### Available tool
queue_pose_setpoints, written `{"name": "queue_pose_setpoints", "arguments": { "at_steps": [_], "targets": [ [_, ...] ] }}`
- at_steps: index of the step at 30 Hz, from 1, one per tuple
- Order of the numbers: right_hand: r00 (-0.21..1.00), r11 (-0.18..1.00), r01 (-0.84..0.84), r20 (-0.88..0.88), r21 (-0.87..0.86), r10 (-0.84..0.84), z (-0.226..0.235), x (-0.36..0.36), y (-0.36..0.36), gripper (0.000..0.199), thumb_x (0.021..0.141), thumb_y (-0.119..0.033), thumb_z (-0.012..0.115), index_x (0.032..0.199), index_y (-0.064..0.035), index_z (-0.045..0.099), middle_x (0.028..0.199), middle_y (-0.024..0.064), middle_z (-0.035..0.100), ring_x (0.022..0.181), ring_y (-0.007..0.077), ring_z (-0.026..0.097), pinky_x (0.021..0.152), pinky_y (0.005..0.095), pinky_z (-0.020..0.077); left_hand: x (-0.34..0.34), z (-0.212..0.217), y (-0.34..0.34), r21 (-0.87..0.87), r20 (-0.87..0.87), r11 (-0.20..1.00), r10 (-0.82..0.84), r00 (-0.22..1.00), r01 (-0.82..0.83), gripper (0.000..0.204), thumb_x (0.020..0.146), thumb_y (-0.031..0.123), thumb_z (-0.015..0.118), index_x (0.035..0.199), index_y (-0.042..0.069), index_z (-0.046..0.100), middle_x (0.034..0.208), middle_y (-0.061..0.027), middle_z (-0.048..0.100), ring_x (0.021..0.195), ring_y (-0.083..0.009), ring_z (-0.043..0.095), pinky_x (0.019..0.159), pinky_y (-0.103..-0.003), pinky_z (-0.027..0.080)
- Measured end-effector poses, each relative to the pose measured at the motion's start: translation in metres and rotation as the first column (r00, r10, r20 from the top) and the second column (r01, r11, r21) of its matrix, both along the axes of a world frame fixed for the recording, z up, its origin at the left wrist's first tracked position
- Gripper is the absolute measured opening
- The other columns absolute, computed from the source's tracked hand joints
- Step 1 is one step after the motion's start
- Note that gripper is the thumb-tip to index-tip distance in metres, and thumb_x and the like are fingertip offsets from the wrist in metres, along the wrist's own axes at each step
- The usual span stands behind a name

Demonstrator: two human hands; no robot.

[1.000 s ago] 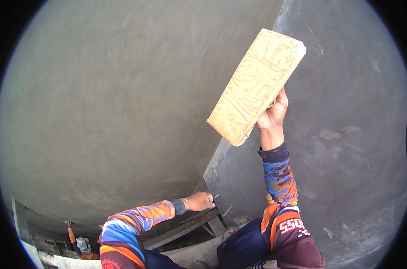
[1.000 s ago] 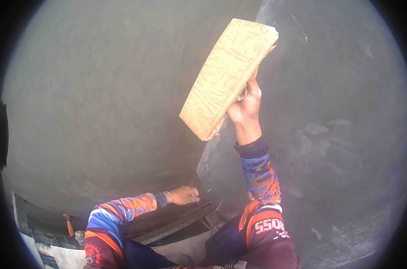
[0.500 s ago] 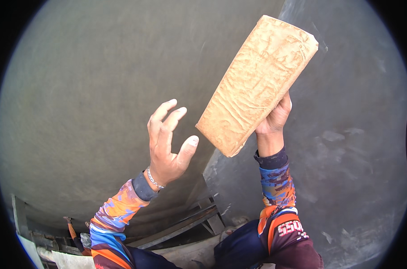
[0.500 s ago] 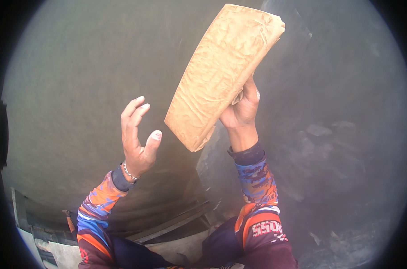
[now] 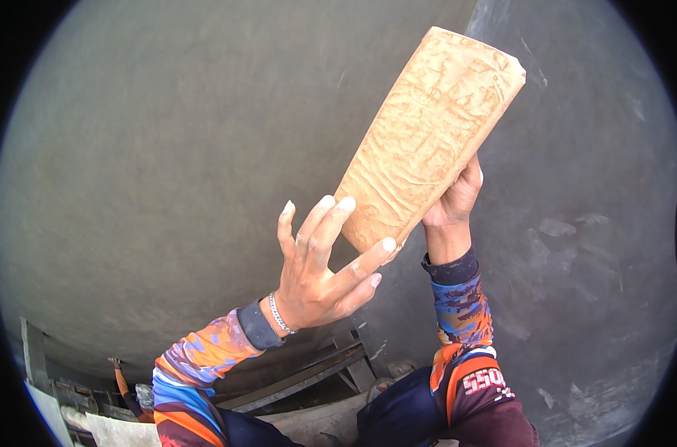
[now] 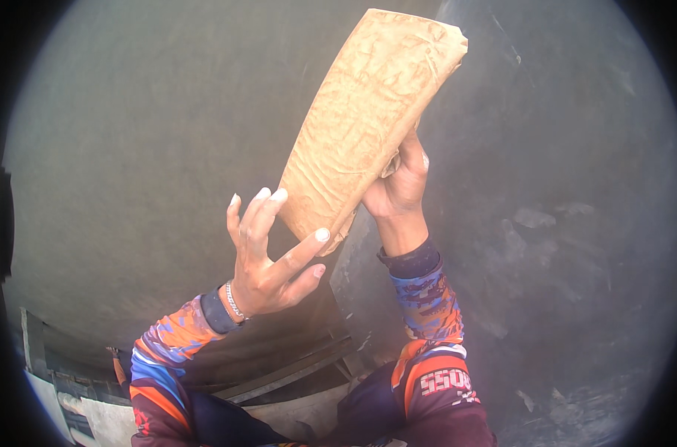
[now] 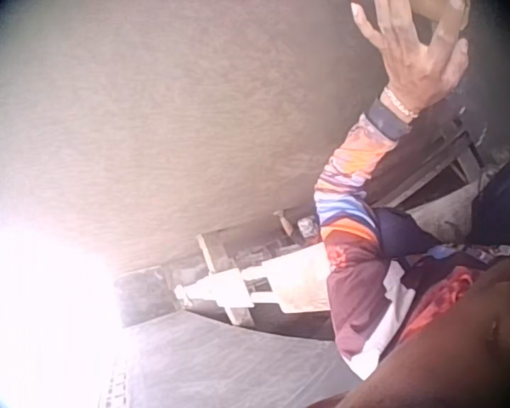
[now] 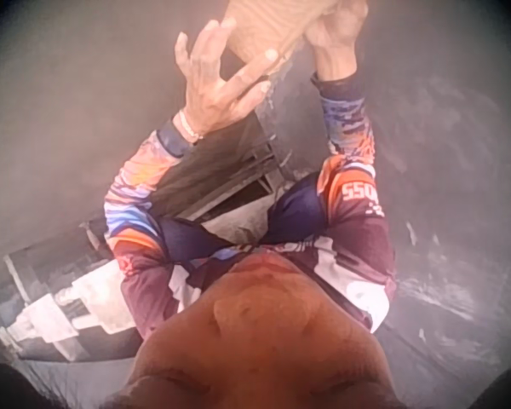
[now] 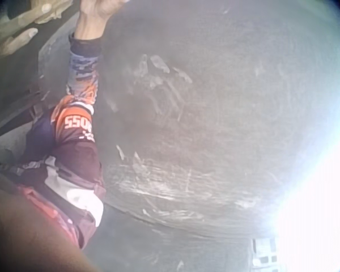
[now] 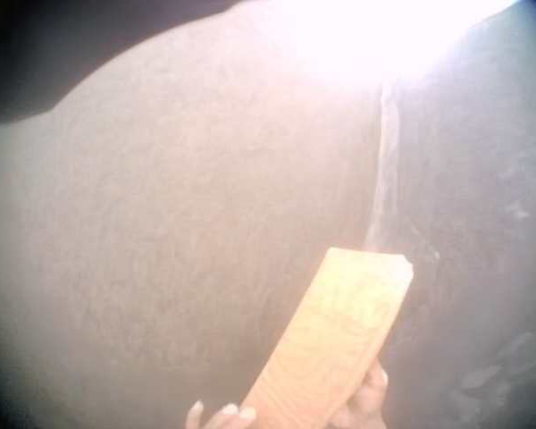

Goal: The person wraps a wooden block with a brown paper bag, folds the edges, and secures it around the block. The person then places the wrapped block on a wooden plank on the ramp.

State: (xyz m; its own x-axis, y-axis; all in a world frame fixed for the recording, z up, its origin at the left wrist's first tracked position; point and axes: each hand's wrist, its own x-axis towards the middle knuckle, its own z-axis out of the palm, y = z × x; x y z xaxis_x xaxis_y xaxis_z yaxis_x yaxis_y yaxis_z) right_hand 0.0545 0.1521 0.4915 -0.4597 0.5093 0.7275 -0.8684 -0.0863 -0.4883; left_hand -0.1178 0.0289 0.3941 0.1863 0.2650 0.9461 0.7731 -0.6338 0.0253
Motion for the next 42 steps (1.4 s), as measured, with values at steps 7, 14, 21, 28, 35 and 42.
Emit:
{"name": "queue_pose_setpoints", "arguments": {
  "at_steps": [7,14,21,28,35,42],
  "targets": [
    [0.998,0.998,-0.061,-0.001,0.03,0.061,0.017,-0.009,-0.003,0.049,0.105,-0.032,0.051,0.143,-0.0016,0.048,0.141,0.0145,0.057,0.127,0.029,0.057,0.107,0.0473,0.0486,-0.007,0.017,-0.011,0.047,-0.016,0.999,-0.016,1.0,0.016,0.048,0.076,0.032,0.076,0.123,0.024,0.07,0.143,-0.0215,0.044,0.13,-0.0425,0.045,0.114,-0.065,0.015],
    [0.998,0.998,-0.069,0.003,0.017,0.069,0.017,-0.008,-0.004,0.05,0.105,-0.033,0.052,0.144,-0.0017,0.048,0.141,0.0144,0.057,0.127,0.0289,0.057,0.107,0.0473,0.0487,-0.003,0.021,-0.011,0.023,-0.001,1.0,-0.015,1.0,0.015,0.044,0.075,0.029,0.077,0.118,0.021,0.071,0.144,-0.0215,0.044,0.131,-0.0426,0.045,0.115,-0.065,0.015],
    [0.988,0.988,-0.153,-0.001,0.036,0.153,0.015,-0.007,-0.002,0.052,0.104,-0.033,0.053,0.145,-0.0018,0.046,0.142,0.0147,0.056,0.128,0.0291,0.057,0.107,0.0477,0.048,-0.008,0.019,-0.007,0.054,0.095,0.992,-0.122,0.988,0.117,0.048,0.076,0.033,0.077,0.115,0.012,0.06,0.143,-0.0219,0.046,0.133,-0.0394,0.046,0.114,-0.065,0.015],
    [0.994,0.994,-0.112,-0.009,0.012,0.112,0.011,-0.005,-0.005,0.053,0.104,-0.033,0.053,0.147,-0.0026,0.043,0.143,0.0147,0.055,0.129,0.029,0.056,0.108,0.0475,0.0474,-0.004,0.025,0.0,-0.156,0.35,0.961,-0.162,0.923,0.228,0.112,0.065,0.043,0.09,0.147,0.0,0.027,0.151,-0.0318,0.032,0.14,-0.0453,0.035,0.115,-0.064,0.018],
    [0.99,0.991,-0.137,-0.017,0.005,0.137,0.014,-0.006,-0.01,0.051,0.105,-0.031,0.051,0.146,-0.0026,0.043,0.141,0.0144,0.056,0.128,0.0275,0.057,0.107,0.0462,0.0486,0.007,0.028,-0.005,-0.22,0.368,0.945,-0.15,0.918,0.243,0.114,0.067,0.031,0.091,0.149,-0.002,0.019,0.151,-0.027,0.029,0.142,-0.04,0.033,0.118,-0.05,0.025],
    [0.995,0.993,0.086,0.055,-0.084,-0.082,0.015,-0.009,-0.033,0.048,0.106,-0.033,0.049,0.144,-0.0039,0.044,0.139,0.0137,0.057,0.126,0.0268,0.057,0.106,0.0469,0.0489,0.013,0.028,-0.011,-0.21,0.537,0.853,-0.308,0.785,0.478,0.108,0.07,0.021,0.088,0.149,0.002,0.016,0.143,-0.0213,0.035,0.135,-0.0324,0.041,0.113,-0.046,0.035]
  ]
}}
